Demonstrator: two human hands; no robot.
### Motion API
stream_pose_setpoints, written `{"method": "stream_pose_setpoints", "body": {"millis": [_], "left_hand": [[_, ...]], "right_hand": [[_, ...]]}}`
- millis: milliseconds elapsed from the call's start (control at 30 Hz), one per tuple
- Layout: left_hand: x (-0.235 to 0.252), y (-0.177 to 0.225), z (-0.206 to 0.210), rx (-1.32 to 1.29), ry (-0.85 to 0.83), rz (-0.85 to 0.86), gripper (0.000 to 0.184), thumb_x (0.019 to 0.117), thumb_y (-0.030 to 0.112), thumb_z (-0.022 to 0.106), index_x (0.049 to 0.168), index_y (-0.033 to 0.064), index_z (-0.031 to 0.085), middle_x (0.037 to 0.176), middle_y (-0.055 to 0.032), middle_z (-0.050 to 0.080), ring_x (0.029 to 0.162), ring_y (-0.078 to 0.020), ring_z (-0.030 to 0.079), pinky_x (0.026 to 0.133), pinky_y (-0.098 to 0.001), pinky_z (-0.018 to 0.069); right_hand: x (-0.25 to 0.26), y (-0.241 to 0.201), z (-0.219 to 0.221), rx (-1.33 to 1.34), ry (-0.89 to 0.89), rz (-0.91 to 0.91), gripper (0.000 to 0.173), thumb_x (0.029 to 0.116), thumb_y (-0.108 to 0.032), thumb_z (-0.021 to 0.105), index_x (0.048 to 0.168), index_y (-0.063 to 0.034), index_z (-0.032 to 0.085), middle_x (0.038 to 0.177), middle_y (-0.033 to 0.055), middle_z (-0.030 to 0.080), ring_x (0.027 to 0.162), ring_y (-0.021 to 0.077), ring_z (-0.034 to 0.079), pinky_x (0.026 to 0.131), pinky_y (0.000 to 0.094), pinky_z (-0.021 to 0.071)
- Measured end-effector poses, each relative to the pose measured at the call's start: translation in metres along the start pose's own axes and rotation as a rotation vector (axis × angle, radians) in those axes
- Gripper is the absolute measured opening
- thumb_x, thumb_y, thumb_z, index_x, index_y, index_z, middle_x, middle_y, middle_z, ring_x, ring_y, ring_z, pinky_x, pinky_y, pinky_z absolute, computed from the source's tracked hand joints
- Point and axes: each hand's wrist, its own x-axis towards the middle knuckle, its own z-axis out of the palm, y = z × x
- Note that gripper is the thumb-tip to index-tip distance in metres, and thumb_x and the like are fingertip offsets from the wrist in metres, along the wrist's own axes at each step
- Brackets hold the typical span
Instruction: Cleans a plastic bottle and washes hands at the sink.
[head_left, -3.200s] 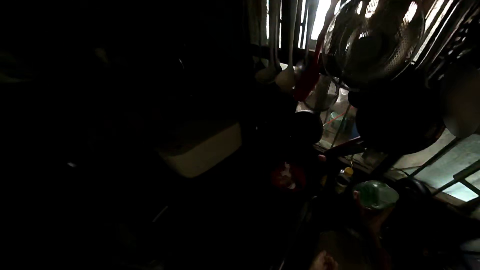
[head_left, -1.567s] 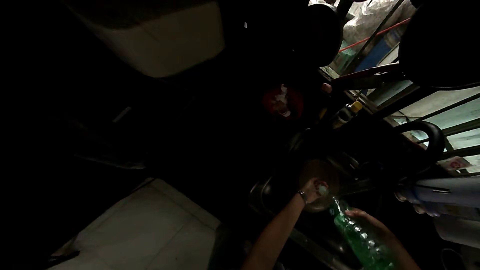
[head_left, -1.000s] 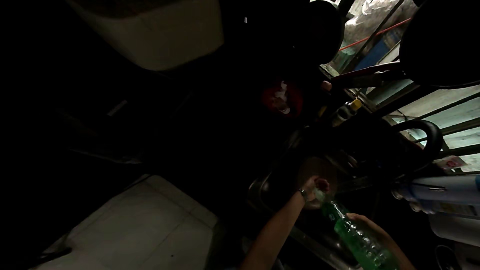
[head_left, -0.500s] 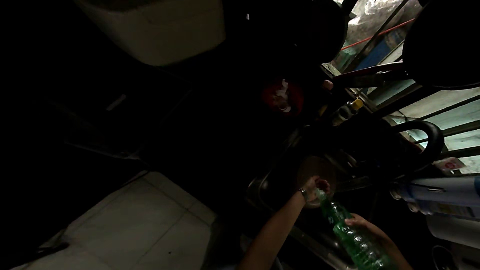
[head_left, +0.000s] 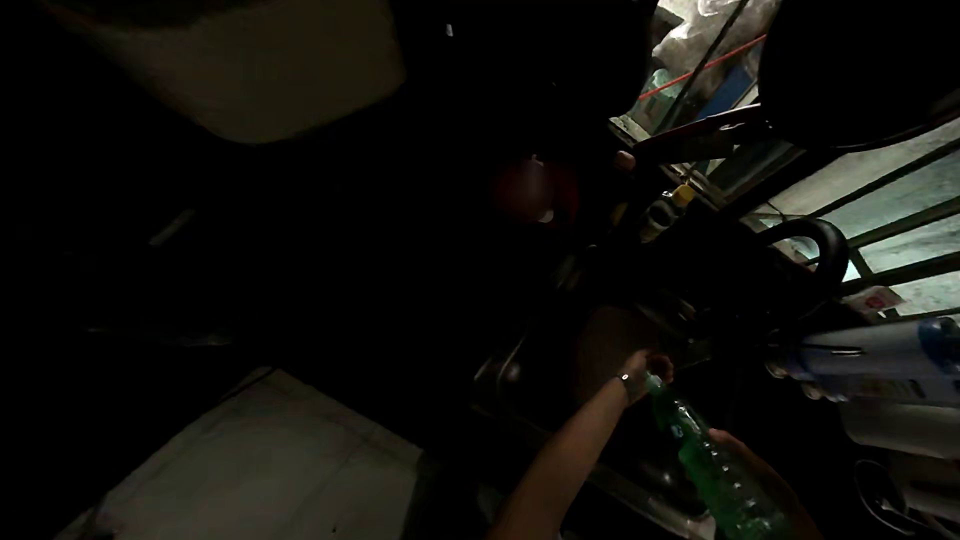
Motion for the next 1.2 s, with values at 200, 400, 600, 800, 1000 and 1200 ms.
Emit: {"method": "stream_pose_setpoints", "body": {"millis": [200,400,600,800,1000,1200], "left_hand": [[0.011,-0.005,0.026,0.098,-0.008,-0.005,0.051,0.1136,0.031,0.020,0.107,-0.0017,0.058,0.084,-0.0086,0.062,0.073,-0.0181,0.063,0.072,-0.0322,0.0555],[0.005,0.002,0.003,0.125,-0.017,-0.005,0.051,0.1134,0.032,0.020,0.095,0.0026,0.058,0.077,-0.0063,0.063,0.069,-0.0172,0.065,0.070,-0.0316,0.0572],[-0.004,0.018,-0.008,0.093,0.012,-0.015,0.051,0.1129,0.034,0.021,0.090,0.0052,0.057,0.073,-0.0054,0.063,0.064,-0.0163,0.064,0.063,-0.0301,0.0573],[-0.008,0.025,-0.012,0.055,0.016,-0.005,0.049,0.1124,0.031,0.021,0.088,0.0065,0.056,0.071,-0.0048,0.063,0.063,-0.0164,0.064,0.063,-0.0304,0.0570],[-0.006,0.024,-0.012,0.039,0.064,0.034,0.045,0.1128,0.030,0.024,0.091,0.0052,0.055,0.073,-0.0050,0.062,0.063,-0.0155,0.063,0.064,-0.0297,0.0568],[-0.017,0.037,-0.026,0.371,0.372,0.144,0.058,0.1123,0.047,0.017,0.106,0.0014,0.053,0.073,-0.0026,0.039,0.057,-0.0138,0.038,0.054,-0.0284,0.0390]], "right_hand": [[-0.005,-0.009,0.014,-0.159,0.292,-0.066,0.036,0.1083,-0.032,0.033,0.123,-0.0069,0.054,0.094,0.0071,0.068,0.078,0.0153,0.069,0.068,0.0320,0.0600],[-0.012,-0.014,0.057,0.023,0.166,-0.040,0.030,0.1100,-0.024,0.032,0.108,-0.0090,0.058,0.082,0.0041,0.068,0.068,0.0088,0.068,0.060,0.0232,0.0583],[0.031,0.004,-0.013,-0.145,-0.146,-0.022,0.032,0.0942,-0.039,0.067,0.115,-0.0157,0.067,0.098,0.0048,0.075,0.087,0.0140,0.074,0.076,0.0340,0.0638],[0.020,-0.011,0.034,-0.323,0.118,0.009,0.023,0.0998,-0.023,0.049,0.118,-0.0104,0.056,0.088,0.0001,0.070,0.077,0.0066,0.070,0.070,0.0246,0.0607],[0.028,0.013,-0.007,-0.317,-0.055,-0.116,0.058,0.0894,-0.042,0.074,0.133,-0.0101,0.055,0.106,0.0037,0.074,0.093,0.0130,0.072,0.085,0.0332,0.0619],[0.064,0.019,0.027,-0.559,0.319,-0.425,0.117,0.0707,-0.042,0.084,0.161,-0.0061,0.018,0.149,0.0140,0.050,0.128,0.0134,0.057,0.103,0.0324,0.0524]]}}
